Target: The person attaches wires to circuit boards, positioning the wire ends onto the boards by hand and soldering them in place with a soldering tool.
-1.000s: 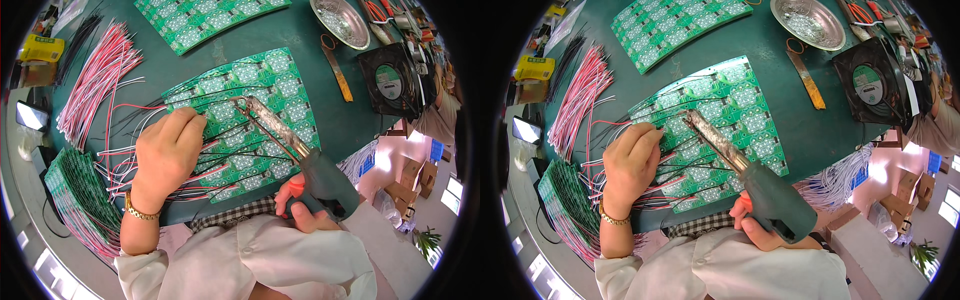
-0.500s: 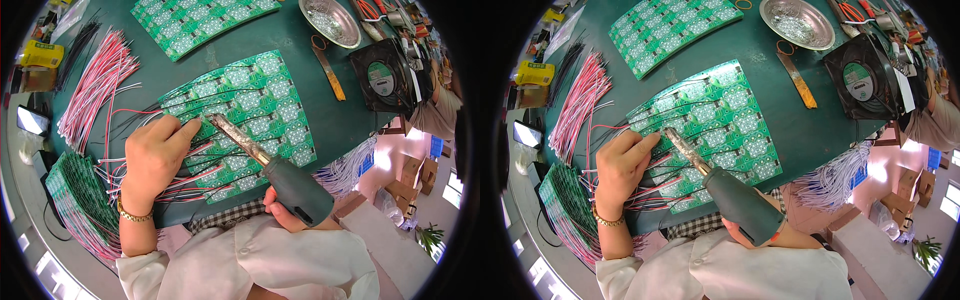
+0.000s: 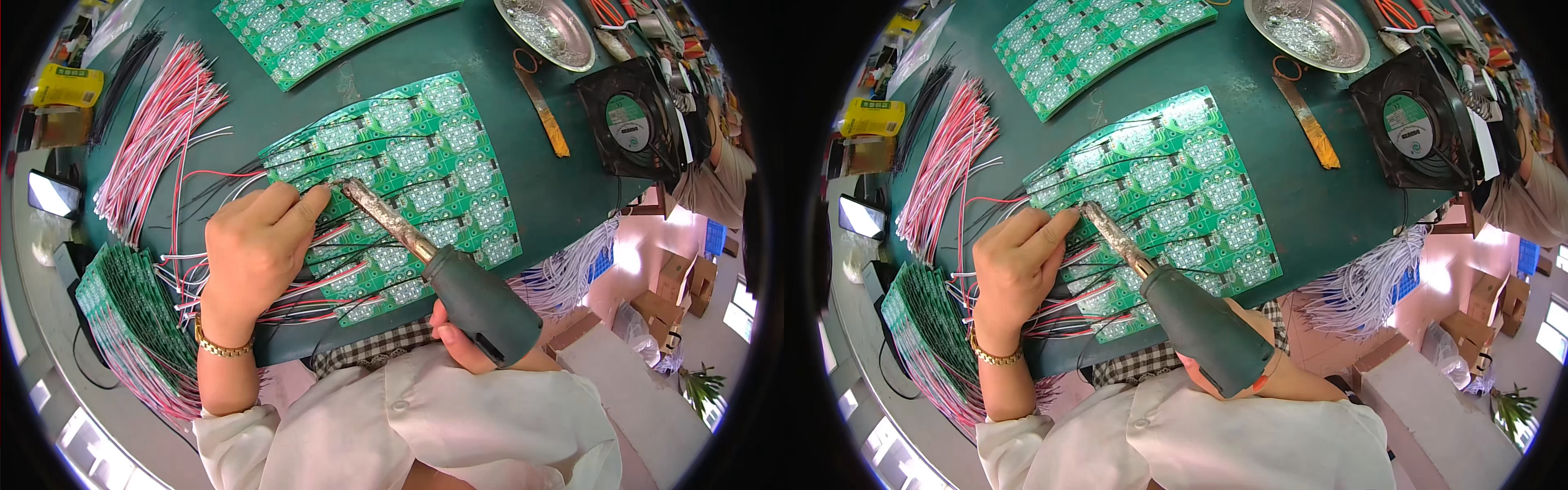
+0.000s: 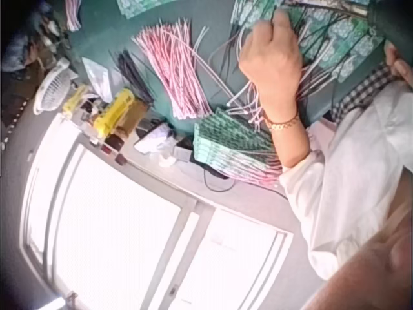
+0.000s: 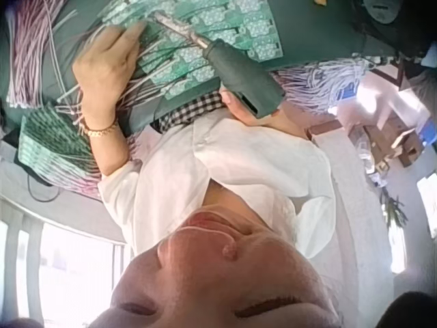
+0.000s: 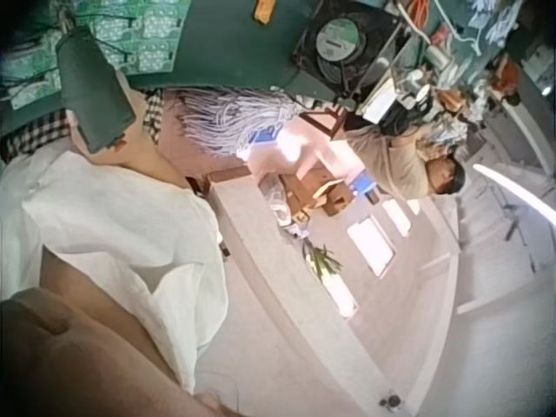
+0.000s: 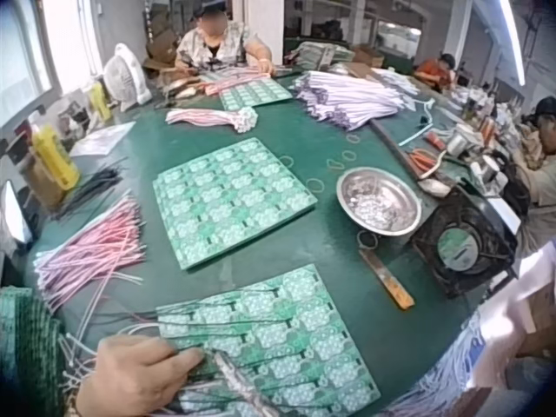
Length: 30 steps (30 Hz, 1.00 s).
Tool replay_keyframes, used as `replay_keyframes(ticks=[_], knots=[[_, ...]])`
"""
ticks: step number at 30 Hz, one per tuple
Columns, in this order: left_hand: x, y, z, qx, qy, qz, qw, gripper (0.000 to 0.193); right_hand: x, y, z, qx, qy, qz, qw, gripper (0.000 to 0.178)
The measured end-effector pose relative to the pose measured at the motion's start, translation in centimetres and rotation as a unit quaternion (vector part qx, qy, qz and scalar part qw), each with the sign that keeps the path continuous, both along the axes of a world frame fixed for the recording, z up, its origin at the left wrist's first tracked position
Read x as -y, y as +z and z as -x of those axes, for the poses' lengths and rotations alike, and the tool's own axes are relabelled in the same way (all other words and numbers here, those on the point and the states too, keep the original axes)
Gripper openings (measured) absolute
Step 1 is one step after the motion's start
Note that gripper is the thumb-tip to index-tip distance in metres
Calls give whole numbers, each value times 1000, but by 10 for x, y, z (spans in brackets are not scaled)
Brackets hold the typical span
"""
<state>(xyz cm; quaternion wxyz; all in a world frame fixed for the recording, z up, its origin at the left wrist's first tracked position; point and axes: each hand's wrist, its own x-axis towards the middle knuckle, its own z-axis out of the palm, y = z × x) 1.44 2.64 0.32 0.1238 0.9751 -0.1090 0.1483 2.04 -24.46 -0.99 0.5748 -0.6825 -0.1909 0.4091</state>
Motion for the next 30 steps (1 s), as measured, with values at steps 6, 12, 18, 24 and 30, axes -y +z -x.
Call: replay_keyframes(ticks=[6,12,18,24,30], knots=[[4,3,-1,7,-2,-18,1000,26,12,-30,11,134,-11,24,991,26],[4,6,3,-31,15,-8,999,31,9,-28,5,176,17,-81,981,23],[3,-2,1,23,2,-22,999,28,4,-21,-2,59,1,-170,984,46],[3,-2,-1,25,-6,-18,1000,27,6,-19,-3,80,-1,-141,987,39],[6,3,3,-23,17,28,999,24,-1,-6,-4,35,2,-121,992,14]])
